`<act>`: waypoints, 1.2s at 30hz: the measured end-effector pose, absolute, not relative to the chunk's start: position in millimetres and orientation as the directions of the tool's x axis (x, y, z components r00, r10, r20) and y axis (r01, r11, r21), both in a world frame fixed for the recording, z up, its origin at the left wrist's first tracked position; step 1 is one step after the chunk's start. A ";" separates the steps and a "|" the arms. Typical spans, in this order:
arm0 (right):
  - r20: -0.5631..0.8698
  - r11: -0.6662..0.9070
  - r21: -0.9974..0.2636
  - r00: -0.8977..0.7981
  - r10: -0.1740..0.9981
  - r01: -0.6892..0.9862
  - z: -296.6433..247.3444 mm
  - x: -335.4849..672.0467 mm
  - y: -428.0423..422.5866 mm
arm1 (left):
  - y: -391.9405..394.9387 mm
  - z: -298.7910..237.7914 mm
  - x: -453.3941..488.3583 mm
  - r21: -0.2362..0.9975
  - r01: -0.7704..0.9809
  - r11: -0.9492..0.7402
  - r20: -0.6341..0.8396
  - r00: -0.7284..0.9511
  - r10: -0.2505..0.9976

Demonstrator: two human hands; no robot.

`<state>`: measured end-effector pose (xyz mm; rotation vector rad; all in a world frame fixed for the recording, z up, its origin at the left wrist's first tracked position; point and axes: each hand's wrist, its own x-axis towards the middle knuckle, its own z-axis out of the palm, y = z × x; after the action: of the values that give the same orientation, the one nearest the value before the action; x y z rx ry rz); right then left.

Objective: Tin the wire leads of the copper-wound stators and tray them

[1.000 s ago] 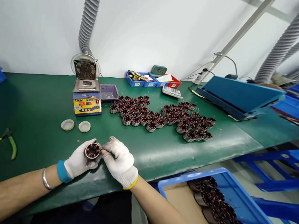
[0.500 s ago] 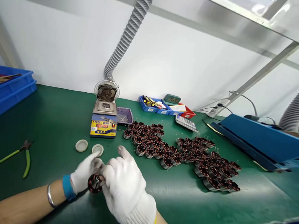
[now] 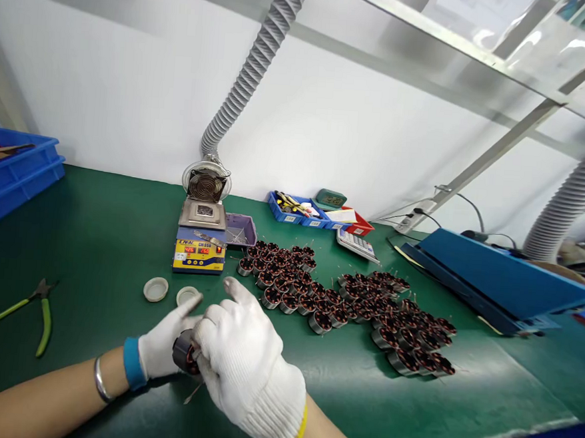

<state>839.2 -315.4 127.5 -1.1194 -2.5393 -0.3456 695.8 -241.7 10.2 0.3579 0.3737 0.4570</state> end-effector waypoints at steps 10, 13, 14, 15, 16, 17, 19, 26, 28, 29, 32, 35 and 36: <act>0.497 0.460 -0.406 -0.231 0.836 0.790 86.6 882.8 -322.5 | -263.8 -1.1 702.5 0.660 -0.359 0.660 -0.216 0.751 0.625; 0.495 0.332 -0.723 0.119 0.861 0.606 73.9 905.2 -330.0 | -265.3 -0.5 704.9 0.664 -0.393 0.636 -0.207 0.720 0.662; 0.482 0.323 -0.770 0.169 0.860 0.550 67.1 910.5 -332.9 | -265.8 -2.0 705.4 0.652 -0.400 0.645 -0.195 0.733 0.652; 0.471 0.325 -0.792 0.179 0.864 0.517 58.6 913.9 -335.9 | -266.5 -4.1 706.0 0.634 -0.401 0.661 -0.179 0.755 0.631; 0.457 0.321 -0.799 0.167 0.874 0.509 48.5 915.2 -339.1 | -267.5 -6.8 706.6 0.617 -0.399 0.678 -0.158 0.781 0.604; 0.445 0.319 -0.792 0.135 0.885 0.520 37.6 914.5 -342.5 | -268.8 -9.7 707.2 0.605 -0.386 0.697 -0.138 0.811 0.569; 0.419 0.328 -0.760 0.036 0.907 0.562 16.7 908.9 -349.8 | -272.3 -15.2 708.5 0.588 -0.352 0.728 -0.122 0.851 0.510; 0.317 0.357 -0.661 -0.185 0.930 0.660 -3.1 884.9 -360.4 | -282.2 -14.5 708.0 0.600 -0.279 0.750 -0.187 0.862 0.470; 0.379 0.393 -0.658 -0.168 0.910 0.642 -0.1 881.8 -359.2 | -282.6 -11.4 707.4 0.617 -0.236 0.750 -0.253 0.844 0.474; 0.403 0.413 -0.672 -0.165 0.900 0.615 1.5 882.1 -358.4 | -282.3 -10.6 707.2 0.630 -0.218 0.746 -0.282 0.830 0.481; 0.409 0.400 -0.789 -0.086 0.908 0.466 5.3 892.1 -356.3 | -279.7 -12.1 705.9 0.652 -0.174 0.738 -0.310 0.827 0.469; 0.393 0.351 -0.836 0.013 0.920 0.422 8.3 905.7 -354.1 | -277.6 -16.0 704.8 0.634 -0.155 0.758 -0.293 0.859 0.420; 0.417 0.368 -0.803 0.000 0.909 0.468 9.2 907.6 -353.3 | -277.7 -16.6 704.8 0.620 -0.156 0.769 -0.293 0.863 0.411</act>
<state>907.6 -353.3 9.2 -1.2510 -1.6301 0.5530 704.8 -277.7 -16.6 0.6232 0.4344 0.3184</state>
